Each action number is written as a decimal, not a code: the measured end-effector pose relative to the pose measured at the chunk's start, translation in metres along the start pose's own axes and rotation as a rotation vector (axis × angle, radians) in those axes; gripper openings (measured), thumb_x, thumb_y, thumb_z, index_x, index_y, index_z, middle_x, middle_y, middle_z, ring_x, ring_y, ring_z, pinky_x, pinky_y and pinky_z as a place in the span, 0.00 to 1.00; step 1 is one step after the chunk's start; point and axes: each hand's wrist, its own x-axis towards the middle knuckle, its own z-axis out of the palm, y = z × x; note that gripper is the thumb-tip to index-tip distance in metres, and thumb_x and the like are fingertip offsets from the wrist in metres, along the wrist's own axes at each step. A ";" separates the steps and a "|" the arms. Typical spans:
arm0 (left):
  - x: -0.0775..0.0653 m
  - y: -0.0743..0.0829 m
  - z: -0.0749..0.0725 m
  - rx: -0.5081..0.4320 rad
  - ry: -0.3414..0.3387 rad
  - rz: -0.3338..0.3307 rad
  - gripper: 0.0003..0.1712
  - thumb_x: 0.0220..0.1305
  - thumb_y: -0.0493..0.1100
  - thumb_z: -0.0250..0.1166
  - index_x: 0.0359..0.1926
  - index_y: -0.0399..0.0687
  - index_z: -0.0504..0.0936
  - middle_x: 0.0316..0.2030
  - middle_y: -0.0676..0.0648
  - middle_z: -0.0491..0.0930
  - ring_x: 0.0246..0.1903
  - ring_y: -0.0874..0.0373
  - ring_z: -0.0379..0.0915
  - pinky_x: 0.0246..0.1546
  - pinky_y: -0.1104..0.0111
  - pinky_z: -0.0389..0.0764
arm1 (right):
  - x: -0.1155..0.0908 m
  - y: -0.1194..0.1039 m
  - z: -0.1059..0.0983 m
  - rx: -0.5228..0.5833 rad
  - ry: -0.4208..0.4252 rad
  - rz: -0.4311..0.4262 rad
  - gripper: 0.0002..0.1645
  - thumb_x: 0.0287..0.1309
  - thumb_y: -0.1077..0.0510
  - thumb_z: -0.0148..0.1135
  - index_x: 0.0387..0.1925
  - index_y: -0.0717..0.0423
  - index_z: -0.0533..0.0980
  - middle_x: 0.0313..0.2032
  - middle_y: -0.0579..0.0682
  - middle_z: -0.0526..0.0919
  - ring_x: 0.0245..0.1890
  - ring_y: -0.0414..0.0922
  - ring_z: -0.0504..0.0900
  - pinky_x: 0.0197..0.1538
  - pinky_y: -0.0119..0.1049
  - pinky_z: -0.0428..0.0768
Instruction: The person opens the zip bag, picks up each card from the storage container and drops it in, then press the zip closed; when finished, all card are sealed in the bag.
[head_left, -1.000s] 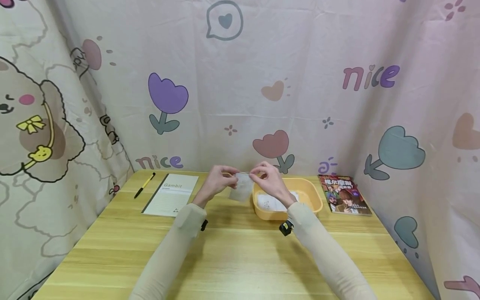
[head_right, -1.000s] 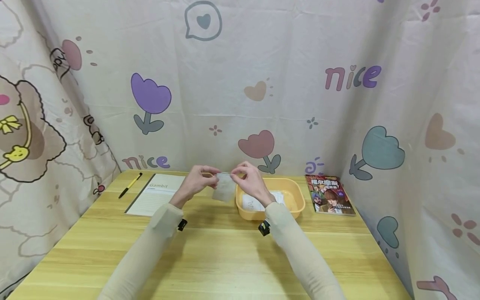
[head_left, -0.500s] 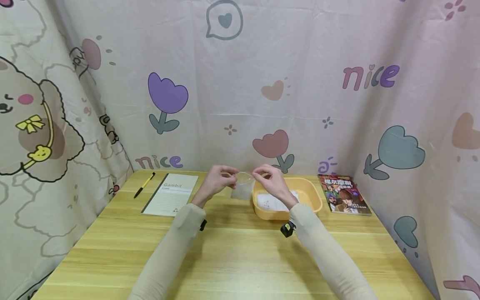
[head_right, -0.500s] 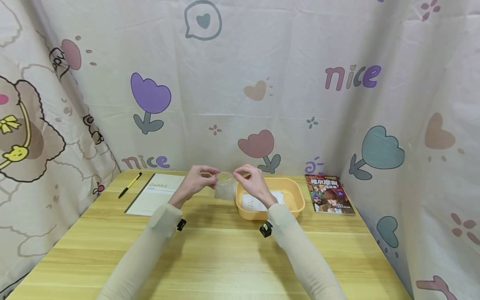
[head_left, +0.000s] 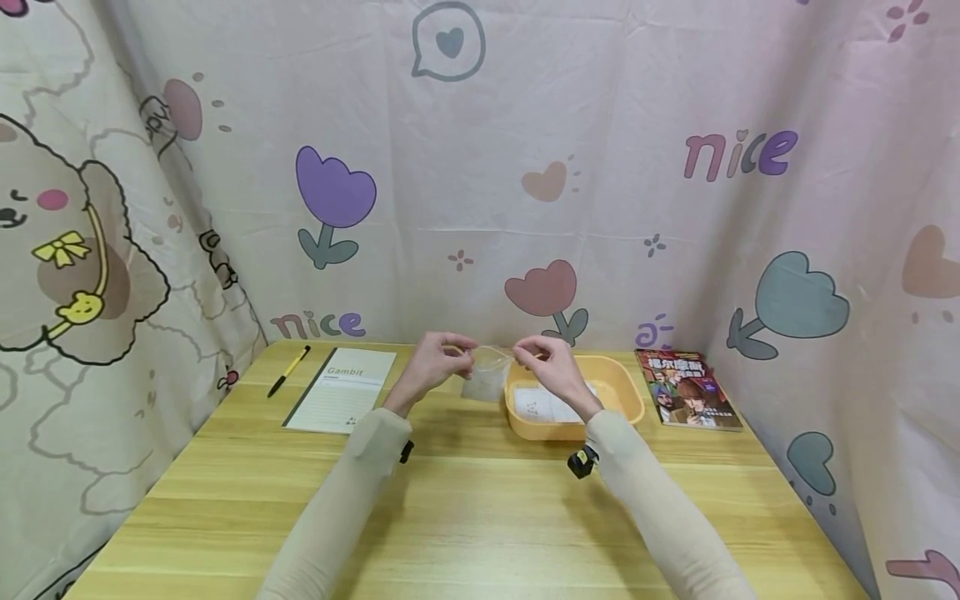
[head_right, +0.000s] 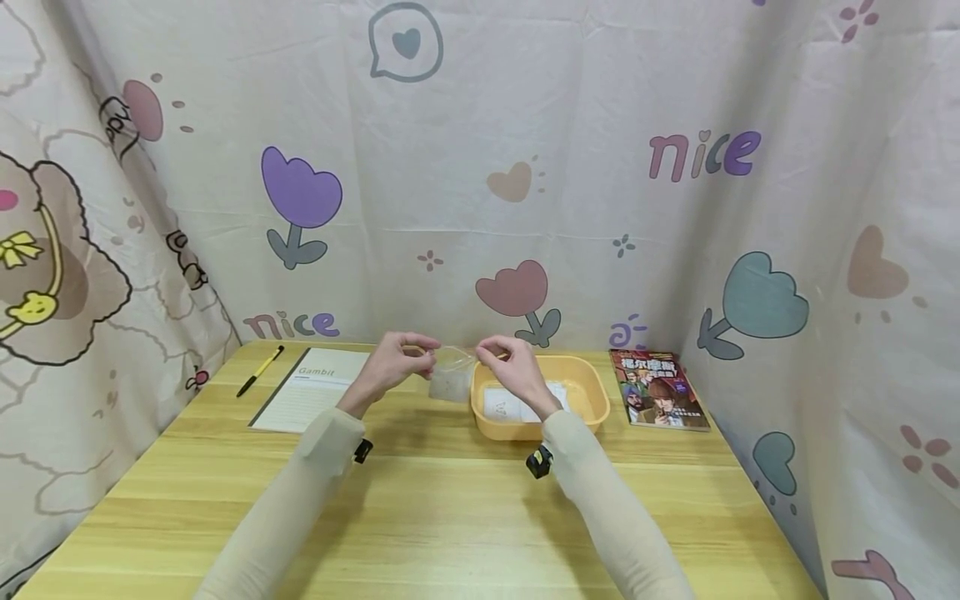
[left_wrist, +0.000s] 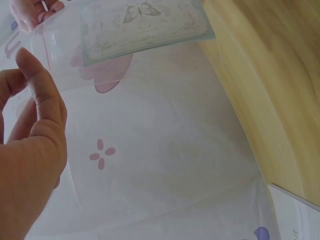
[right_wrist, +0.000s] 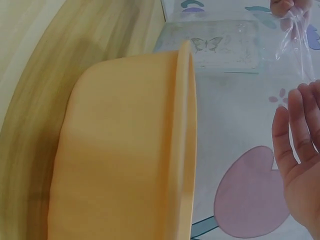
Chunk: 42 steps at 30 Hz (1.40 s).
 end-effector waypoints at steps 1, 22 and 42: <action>0.000 0.000 0.000 0.003 0.002 -0.002 0.14 0.59 0.29 0.64 0.47 0.33 0.84 0.34 0.37 0.83 0.24 0.57 0.81 0.42 0.45 0.85 | 0.000 0.000 0.000 0.001 0.002 0.001 0.14 0.64 0.53 0.63 0.43 0.59 0.83 0.36 0.59 0.87 0.32 0.45 0.82 0.34 0.28 0.81; -0.001 0.003 -0.001 -0.001 -0.014 0.002 0.14 0.60 0.29 0.64 0.48 0.31 0.83 0.35 0.36 0.82 0.26 0.57 0.80 0.42 0.47 0.86 | -0.004 0.046 -0.016 0.063 -0.029 0.074 0.10 0.63 0.56 0.65 0.39 0.58 0.84 0.32 0.55 0.85 0.34 0.53 0.83 0.40 0.49 0.86; -0.003 0.002 -0.002 0.018 0.001 -0.021 0.14 0.60 0.30 0.64 0.49 0.34 0.83 0.36 0.39 0.82 0.26 0.57 0.81 0.39 0.55 0.87 | -0.008 0.085 -0.025 -0.247 -0.420 0.119 0.25 0.46 0.67 0.71 0.50 0.62 0.81 0.47 0.57 0.85 0.43 0.49 0.79 0.48 0.36 0.79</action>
